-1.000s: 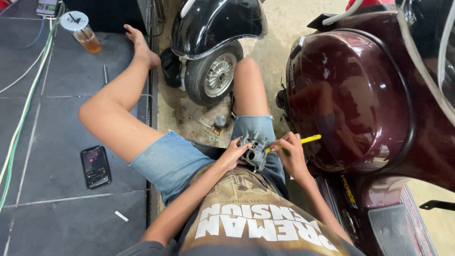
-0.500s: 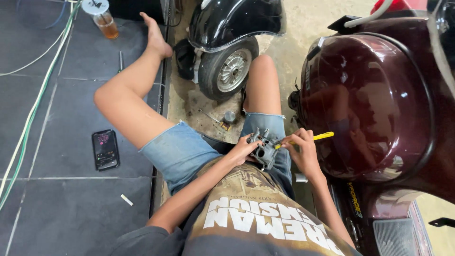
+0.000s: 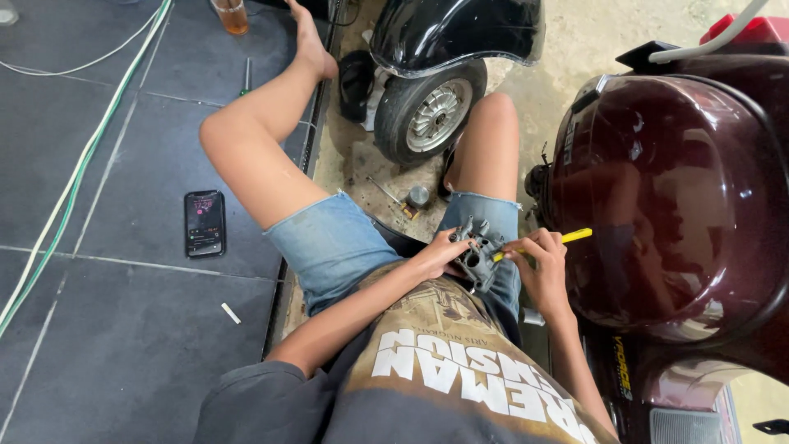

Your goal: Repairing a motorcycle carburetor using a small hand tool while sitting on the floor

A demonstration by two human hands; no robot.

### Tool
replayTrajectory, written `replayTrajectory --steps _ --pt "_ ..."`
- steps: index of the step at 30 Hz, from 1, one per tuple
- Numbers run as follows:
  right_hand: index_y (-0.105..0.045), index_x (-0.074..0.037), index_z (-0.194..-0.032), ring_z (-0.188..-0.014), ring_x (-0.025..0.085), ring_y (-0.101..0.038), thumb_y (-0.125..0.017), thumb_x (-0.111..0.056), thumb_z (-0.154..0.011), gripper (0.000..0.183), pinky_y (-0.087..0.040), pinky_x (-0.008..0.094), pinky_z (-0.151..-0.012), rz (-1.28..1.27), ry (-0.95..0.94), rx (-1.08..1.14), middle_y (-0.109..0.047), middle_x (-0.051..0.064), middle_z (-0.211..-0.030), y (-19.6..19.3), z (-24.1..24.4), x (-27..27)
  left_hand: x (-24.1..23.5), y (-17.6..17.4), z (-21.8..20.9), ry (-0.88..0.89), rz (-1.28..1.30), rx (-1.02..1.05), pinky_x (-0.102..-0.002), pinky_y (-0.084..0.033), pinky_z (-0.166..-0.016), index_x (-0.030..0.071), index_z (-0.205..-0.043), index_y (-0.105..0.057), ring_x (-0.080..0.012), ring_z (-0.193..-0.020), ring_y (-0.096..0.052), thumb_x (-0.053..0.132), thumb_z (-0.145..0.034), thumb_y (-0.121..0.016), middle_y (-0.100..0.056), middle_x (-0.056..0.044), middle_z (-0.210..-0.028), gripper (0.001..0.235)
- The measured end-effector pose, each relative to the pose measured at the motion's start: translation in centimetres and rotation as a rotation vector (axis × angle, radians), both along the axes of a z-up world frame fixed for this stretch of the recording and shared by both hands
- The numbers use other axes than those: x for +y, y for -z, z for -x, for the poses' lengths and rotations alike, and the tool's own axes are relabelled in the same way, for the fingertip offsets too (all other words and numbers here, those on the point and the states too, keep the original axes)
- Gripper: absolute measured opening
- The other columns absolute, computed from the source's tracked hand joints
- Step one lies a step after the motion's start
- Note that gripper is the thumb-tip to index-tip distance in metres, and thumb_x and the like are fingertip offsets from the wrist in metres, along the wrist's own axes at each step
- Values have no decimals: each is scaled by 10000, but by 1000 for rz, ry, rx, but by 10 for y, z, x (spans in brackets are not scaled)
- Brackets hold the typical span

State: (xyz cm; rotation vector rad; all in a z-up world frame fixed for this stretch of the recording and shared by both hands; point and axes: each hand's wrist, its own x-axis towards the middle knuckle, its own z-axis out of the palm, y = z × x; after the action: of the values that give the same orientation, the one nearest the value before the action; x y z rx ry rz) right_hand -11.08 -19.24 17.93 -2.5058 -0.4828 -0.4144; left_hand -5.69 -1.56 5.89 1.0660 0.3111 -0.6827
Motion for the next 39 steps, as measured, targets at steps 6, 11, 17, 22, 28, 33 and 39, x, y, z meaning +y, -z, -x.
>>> replayTrajectory --steps 6,11,17,22,28,33,39 --pt "-747 -186 -951 -891 254 -547 -753 -147 -929 45 -482 371 -868 -102 -4 0 -490 51 -884 6 -3 -3 2 -10 2 8 2 -5 -698 -573 -698 90 -1300 -649 -508 -1080 -637 194 -778 -825 -584 -206 -1254 561" --pt "-759 -208 -926 -870 288 -560 -808 -180 -855 91 -480 401 -849 -86 -104 40 -497 51 -867 1 10 6 0 2 0 18 -21 -16 -701 -560 -724 89 -1271 -664 -496 -1092 -635 196 -775 -820 -592 -212 -1236 531" --pt "-742 -205 -891 -841 260 -507 -934 -328 -681 310 -449 388 -880 -137 -157 122 -494 38 -871 1 11 11 0 7 -1 28 -14 -17 -658 -576 -689 101 -1219 -687 -486 -1067 -646 211 -758 -847 -606 -203 -1196 500" --pt "-685 -130 -924 -899 286 -509 -920 -281 -751 328 -433 398 -907 -165 -77 75 -491 70 -915 -4 -5 3 0 -1 1 36 -28 -7 -639 -591 -661 113 -1181 -703 -473 -1028 -664 207 -758 -842 -621 -195 -1164 455" --pt "-663 -180 -878 -872 256 -469 -946 -367 -700 383 -416 372 -905 -175 -118 113 -430 36 -885 18 17 10 1 3 1 27 -4 -15 -634 -579 -702 92 -1218 -688 -468 -1064 -646 218 -781 -820 -603 -220 -1186 473" --pt "-639 -142 -871 -888 273 -452 -947 -300 -683 394 -411 388 -890 -165 -94 84 -432 61 -912 29 -1 -9 2 -5 1 31 2 -19 -636 -594 -676 121 -1172 -712 -476 -1026 -664 230 -762 -863 -626 -211 -1157 450" --pt "-634 -152 -865 -877 280 -447 -927 -338 -722 376 -402 389 -885 -156 -99 104 -415 65 -891 11 5 14 0 4 -2 26 9 -4 -663 -571 -693 104 -1225 -686 -481 -1041 -655 228 -747 -881 -608 -204 -1171 531"
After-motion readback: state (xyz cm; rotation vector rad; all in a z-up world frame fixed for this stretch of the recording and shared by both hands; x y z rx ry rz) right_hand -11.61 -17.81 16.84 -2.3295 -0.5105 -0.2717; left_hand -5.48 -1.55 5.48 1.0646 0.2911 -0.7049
